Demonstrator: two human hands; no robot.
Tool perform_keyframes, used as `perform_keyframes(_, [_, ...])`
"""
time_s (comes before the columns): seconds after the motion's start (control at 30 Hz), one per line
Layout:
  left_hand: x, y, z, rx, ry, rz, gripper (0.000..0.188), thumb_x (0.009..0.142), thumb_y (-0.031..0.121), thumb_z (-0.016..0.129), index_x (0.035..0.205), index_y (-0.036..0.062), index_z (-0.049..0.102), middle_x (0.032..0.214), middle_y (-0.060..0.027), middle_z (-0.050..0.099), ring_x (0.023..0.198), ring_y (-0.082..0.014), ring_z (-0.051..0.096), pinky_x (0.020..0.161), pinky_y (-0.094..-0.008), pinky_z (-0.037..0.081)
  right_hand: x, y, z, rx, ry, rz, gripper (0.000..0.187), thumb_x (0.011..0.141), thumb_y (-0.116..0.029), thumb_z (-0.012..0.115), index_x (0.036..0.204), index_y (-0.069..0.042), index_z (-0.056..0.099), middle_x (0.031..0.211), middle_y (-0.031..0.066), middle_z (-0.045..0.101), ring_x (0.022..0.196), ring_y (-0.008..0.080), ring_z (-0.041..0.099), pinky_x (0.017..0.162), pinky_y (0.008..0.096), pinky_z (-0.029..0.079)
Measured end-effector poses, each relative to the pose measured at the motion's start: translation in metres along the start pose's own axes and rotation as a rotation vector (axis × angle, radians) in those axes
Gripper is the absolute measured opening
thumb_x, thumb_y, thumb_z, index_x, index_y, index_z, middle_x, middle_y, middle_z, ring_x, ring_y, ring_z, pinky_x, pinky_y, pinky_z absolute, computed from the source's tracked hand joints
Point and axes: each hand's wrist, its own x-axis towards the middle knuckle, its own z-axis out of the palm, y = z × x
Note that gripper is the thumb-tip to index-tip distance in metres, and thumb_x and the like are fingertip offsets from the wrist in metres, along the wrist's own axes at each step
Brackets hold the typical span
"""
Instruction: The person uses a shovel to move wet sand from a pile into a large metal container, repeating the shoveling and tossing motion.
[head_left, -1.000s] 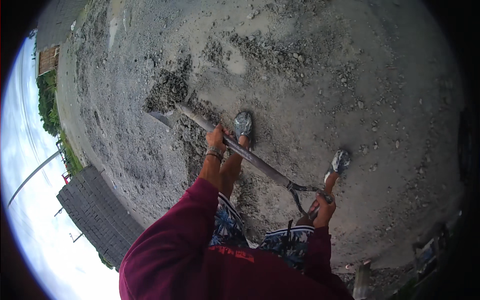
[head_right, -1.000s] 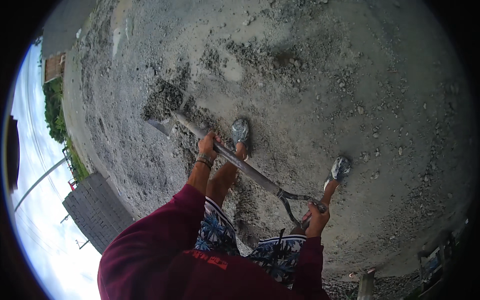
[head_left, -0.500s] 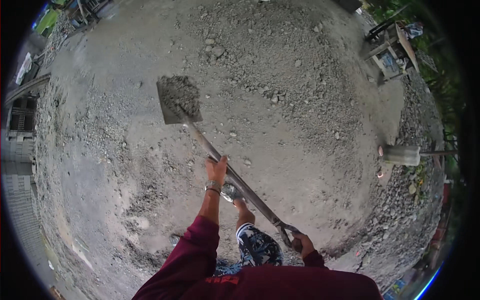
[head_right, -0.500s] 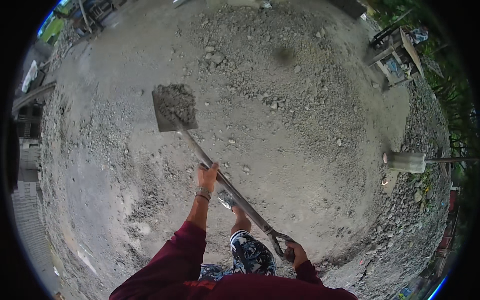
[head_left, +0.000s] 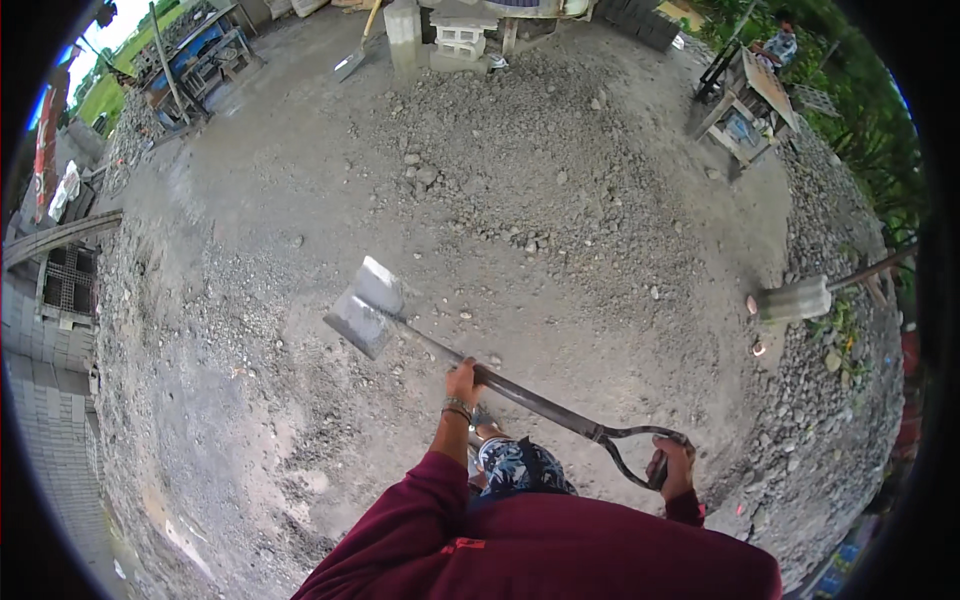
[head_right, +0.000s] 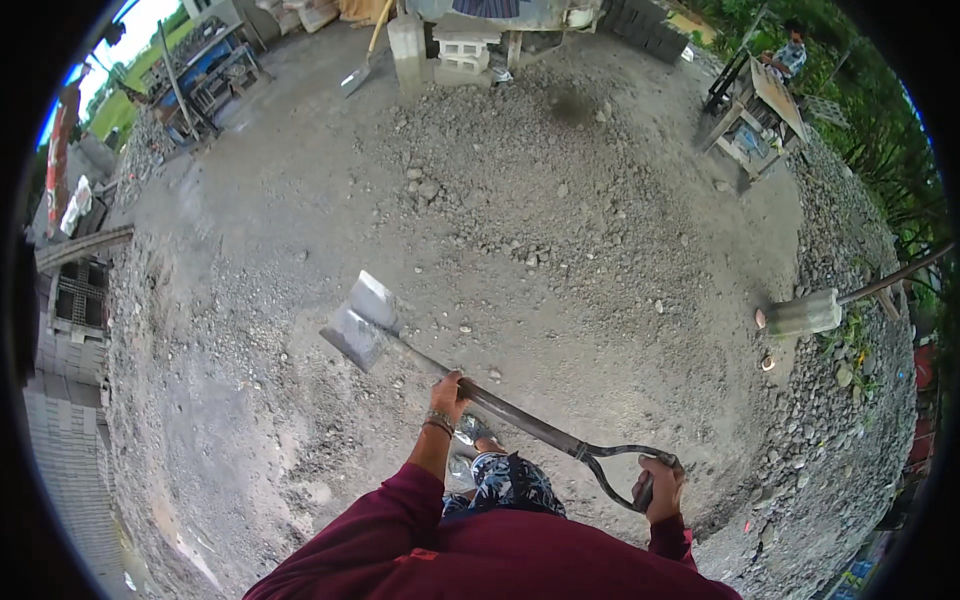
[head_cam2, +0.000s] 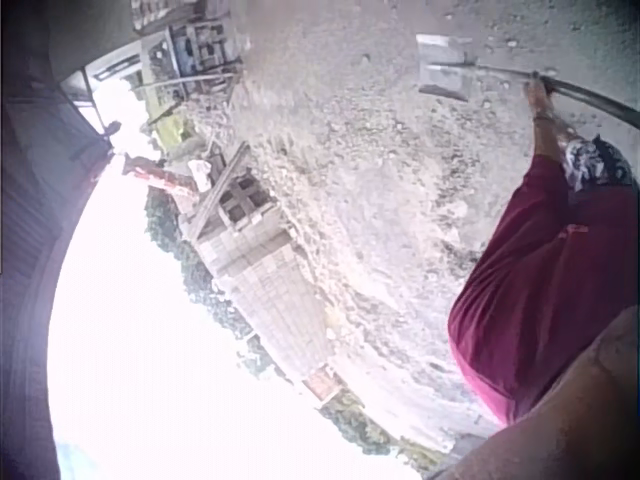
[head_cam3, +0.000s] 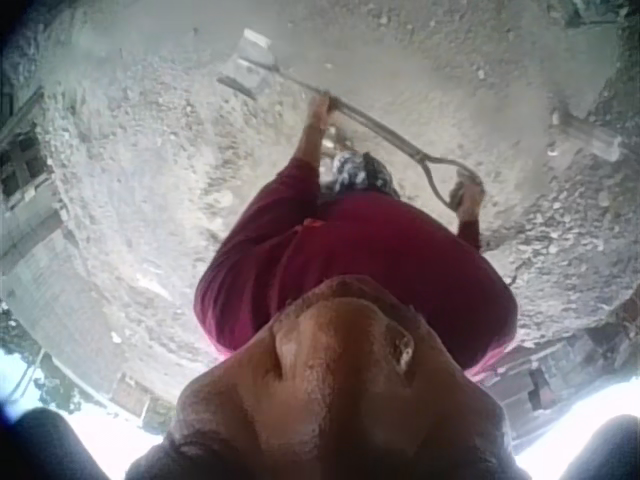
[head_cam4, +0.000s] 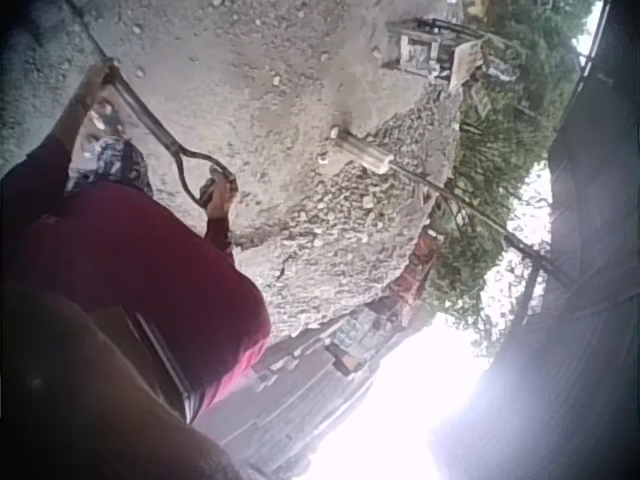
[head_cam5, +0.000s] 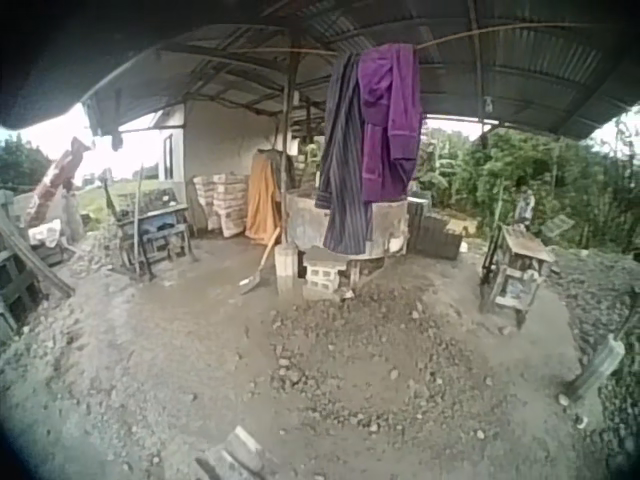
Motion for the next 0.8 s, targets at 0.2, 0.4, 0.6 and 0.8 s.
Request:
perform_keyframes(0.2, [-0.081, 0.026, -0.153, -0.288, 0.02, 0.011, 0.035, 0.087, 0.036, 0.06, 0.104, 0.006, 0.053, 0.093, -0.0125, 0.063, 0.078, -0.0283, 0.064, 0.067, -0.0411, 0.056, -0.05, -0.062, 0.178, -0.718, -0.842, -1.084, 0.034, 0.073, -0.02, 0.08, 0.09, -0.007, 0.054, 0.067, 0.0054, 0.055, 0.06, 0.02, 0.059, 0.055, 0.034, 0.046])
perform_keyframes(0.4, [-0.213, -0.026, -0.292, -0.164, 0.305, 0.225, 0.055, 0.09, 0.036, 0.059, 0.134, 0.0056, 0.046, 0.103, -0.0183, 0.066, 0.075, -0.0236, 0.066, 0.062, -0.0372, 0.057, -0.098, 0.1, 0.31, -1.051, -1.53, -1.486, 0.031, 0.069, -0.017, 0.065, 0.097, -0.008, 0.058, 0.084, 0.0152, 0.067, 0.076, 0.0379, 0.066, 0.066, 0.0483, 0.051])
perform_keyframes(0.6, [-0.374, -0.21, -0.461, -0.529, 1.167, 0.185, 0.024, 0.089, 0.022, 0.05, 0.107, 0.006, 0.052, 0.087, -0.0201, 0.066, 0.055, -0.0259, 0.06, 0.039, -0.0346, 0.043, -0.201, 0.143, 0.351, -1.287, -1.869, -1.446, 0.029, 0.071, -0.021, 0.064, 0.094, -0.004, 0.062, 0.078, 0.0191, 0.068, 0.076, 0.0398, 0.067, 0.069, 0.0506, 0.052])
perform_keyframes(0.8, [-0.45, -0.324, -0.371, -0.829, 1.331, 0.01, 0.014, 0.087, 0.016, 0.044, 0.08, 0.0079, 0.054, 0.068, -0.0114, 0.057, 0.055, -0.0234, 0.057, 0.039, -0.0364, 0.04, -0.219, 0.149, 0.362, -1.378, -1.841, -1.501, 0.033, 0.078, -0.029, 0.069, 0.1, -0.006, 0.06, 0.087, 0.0205, 0.069, 0.085, 0.0416, 0.066, 0.075, 0.0519, 0.051])
